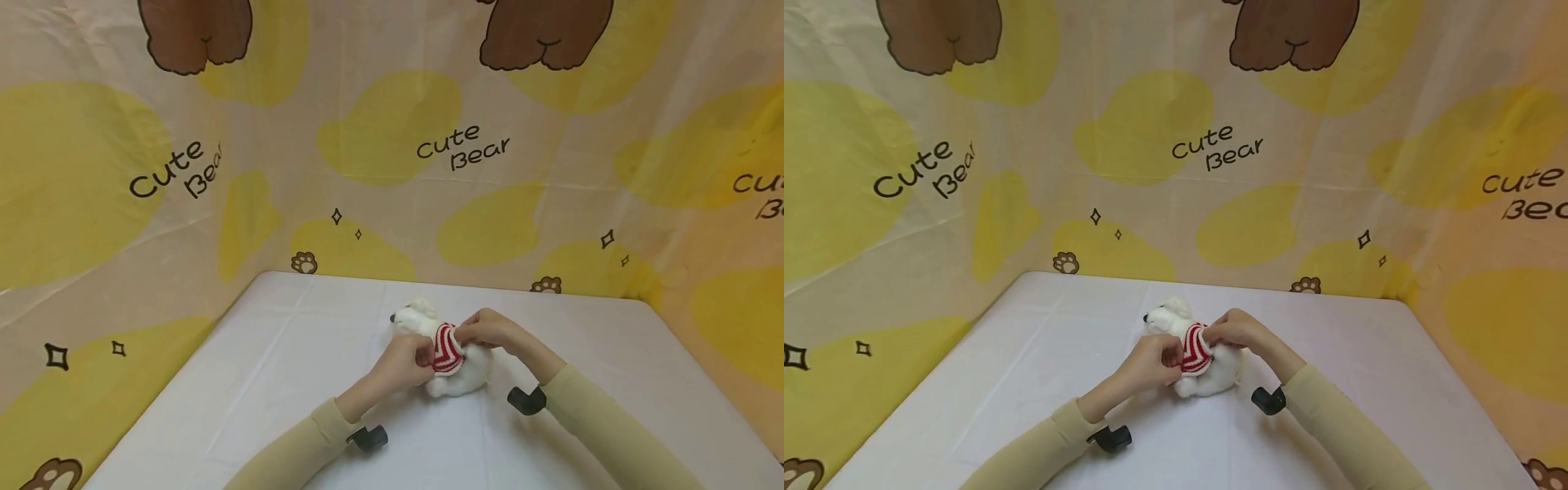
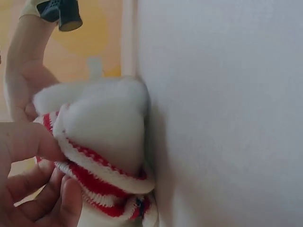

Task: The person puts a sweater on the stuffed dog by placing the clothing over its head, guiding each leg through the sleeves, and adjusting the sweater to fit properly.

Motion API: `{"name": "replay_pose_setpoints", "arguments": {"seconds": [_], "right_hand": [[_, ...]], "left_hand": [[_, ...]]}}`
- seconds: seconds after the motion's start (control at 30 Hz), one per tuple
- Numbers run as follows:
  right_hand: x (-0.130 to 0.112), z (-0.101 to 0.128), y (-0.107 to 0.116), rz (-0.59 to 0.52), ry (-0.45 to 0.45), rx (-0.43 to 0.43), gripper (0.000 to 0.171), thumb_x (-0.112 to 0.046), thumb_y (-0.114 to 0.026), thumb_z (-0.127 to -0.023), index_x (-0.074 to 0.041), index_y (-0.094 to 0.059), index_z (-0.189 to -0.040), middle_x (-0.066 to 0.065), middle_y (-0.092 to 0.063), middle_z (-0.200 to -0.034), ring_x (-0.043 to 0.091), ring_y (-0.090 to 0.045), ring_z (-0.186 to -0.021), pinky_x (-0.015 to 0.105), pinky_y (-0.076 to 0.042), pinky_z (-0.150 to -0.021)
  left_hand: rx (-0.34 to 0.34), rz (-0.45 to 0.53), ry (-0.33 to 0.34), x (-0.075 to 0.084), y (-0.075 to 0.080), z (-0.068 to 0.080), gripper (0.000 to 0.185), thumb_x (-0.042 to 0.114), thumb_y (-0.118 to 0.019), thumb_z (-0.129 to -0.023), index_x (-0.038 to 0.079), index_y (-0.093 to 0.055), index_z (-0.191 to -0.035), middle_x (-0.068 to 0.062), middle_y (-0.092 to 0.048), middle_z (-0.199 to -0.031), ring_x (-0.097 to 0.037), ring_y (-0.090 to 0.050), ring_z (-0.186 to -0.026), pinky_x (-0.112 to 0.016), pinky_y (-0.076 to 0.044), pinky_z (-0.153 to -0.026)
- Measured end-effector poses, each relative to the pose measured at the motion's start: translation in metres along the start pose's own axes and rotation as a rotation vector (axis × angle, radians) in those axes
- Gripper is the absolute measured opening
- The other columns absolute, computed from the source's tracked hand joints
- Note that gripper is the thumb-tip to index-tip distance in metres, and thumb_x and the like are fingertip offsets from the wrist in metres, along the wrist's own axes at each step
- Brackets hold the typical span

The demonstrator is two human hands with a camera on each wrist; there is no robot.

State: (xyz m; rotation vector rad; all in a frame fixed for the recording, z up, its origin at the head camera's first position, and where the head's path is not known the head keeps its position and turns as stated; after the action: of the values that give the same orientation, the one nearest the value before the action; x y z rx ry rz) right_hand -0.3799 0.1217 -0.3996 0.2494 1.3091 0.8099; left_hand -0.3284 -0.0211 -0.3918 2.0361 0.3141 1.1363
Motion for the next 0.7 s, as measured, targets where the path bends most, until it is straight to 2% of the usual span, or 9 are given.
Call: {"name": "replay_pose_setpoints", "arguments": {"seconds": [0.13, 0.23, 0.33, 0.4, 0.47, 0.57, 0.7], "right_hand": [[-0.009, 0.004, -0.003, 0.053, 0.063, -0.049, 0.012, -0.02, -0.069, -0.078, -0.008, -0.067, -0.08, -0.007, -0.043, -0.06, 0.008, -0.037, -0.058, 0.022, -0.031, -0.052], [-0.014, 0.006, -0.005, 0.084, 0.096, -0.06, 0.01, -0.017, -0.07, -0.076, -0.009, -0.064, -0.076, -0.007, -0.041, -0.06, 0.008, -0.037, -0.059, 0.023, -0.031, -0.054], [-0.017, 0.005, -0.005, 0.104, 0.111, -0.047, 0.011, -0.014, -0.069, -0.076, -0.009, -0.062, -0.07, -0.007, -0.04, -0.058, 0.008, -0.035, -0.059, 0.023, -0.028, -0.054], [-0.015, 0.004, -0.005, 0.11, 0.1, -0.034, 0.012, -0.014, -0.068, -0.076, -0.01, -0.061, -0.067, -0.007, -0.04, -0.058, 0.008, -0.036, -0.06, 0.023, -0.029, -0.053], [-0.013, 0.002, -0.004, 0.111, 0.081, -0.022, 0.014, -0.015, -0.067, -0.076, -0.01, -0.06, -0.065, -0.007, -0.039, -0.058, 0.009, -0.036, -0.061, 0.024, -0.028, -0.053], [-0.011, 0.001, -0.003, 0.112, 0.053, -0.008, 0.016, -0.017, -0.066, -0.077, -0.011, -0.059, -0.064, -0.006, -0.04, -0.058, 0.01, -0.038, -0.062, 0.024, -0.03, -0.053], [-0.012, 0.0, -0.003, 0.109, 0.05, -0.005, 0.014, -0.018, -0.064, -0.078, -0.009, -0.062, -0.066, -0.006, -0.044, -0.059, 0.009, -0.041, -0.06, 0.023, -0.033, -0.053]], "left_hand": [[0.025, 0.066, 0.039, 0.0, 0.0, 0.0, 0.017, 0.003, -0.07, -0.069, 0.011, -0.057, -0.074, 0.005, -0.055, -0.067, -0.003, -0.049, -0.06, -0.018, -0.045, -0.055], [0.014, 0.119, 0.08, -0.003, -0.002, 0.001, 0.018, 0.005, -0.071, -0.069, 0.011, -0.057, -0.08, 0.004, -0.057, -0.071, -0.004, -0.052, -0.065, -0.018, -0.047, -0.059], [0.039, 0.183, 0.103, -0.003, -0.004, 0.003, 0.02, 0.008, -0.073, -0.072, 0.011, -0.058, -0.085, 0.004, -0.06, -0.077, -0.004, -0.055, -0.07, -0.018, -0.049, -0.064], [0.085, 0.205, 0.077, 0.002, -0.003, 0.004, 0.021, 0.011, -0.075, -0.074, 0.01, -0.058, -0.086, 0.003, -0.061, -0.079, -0.004, -0.056, -0.071, -0.018, -0.05, -0.065], [0.148, 0.187, 0.022, 0.01, 0.0, 0.005, 0.023, 0.014, -0.078, -0.075, 0.009, -0.058, -0.086, 0.001, -0.062, -0.08, -0.006, -0.057, -0.072, -0.018, -0.05, -0.065], [0.226, 0.077, -0.084, 0.024, 0.003, 0.006, 0.025, 0.014, -0.08, -0.074, 0.009, -0.058, -0.084, 0.0, -0.061, -0.079, -0.007, -0.056, -0.072, -0.016, -0.048, -0.064], [0.288, -0.046, -0.161, 0.035, 0.006, 0.008, 0.018, 0.007, -0.078, -0.074, 0.008, -0.061, -0.081, 0.0, -0.061, -0.073, -0.006, -0.054, -0.068, -0.013, -0.045, -0.061]]}}
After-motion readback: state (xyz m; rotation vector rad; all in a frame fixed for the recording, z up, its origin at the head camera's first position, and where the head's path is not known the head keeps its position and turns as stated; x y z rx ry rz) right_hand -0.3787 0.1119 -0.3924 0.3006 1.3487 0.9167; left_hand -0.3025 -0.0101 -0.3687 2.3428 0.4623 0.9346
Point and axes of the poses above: each hand's wrist, its own z-axis away from the middle knuckle, its own y-axis out of the back of the hand, x = y × z, the point moved 9 cm from there along -z, towards the middle knuckle
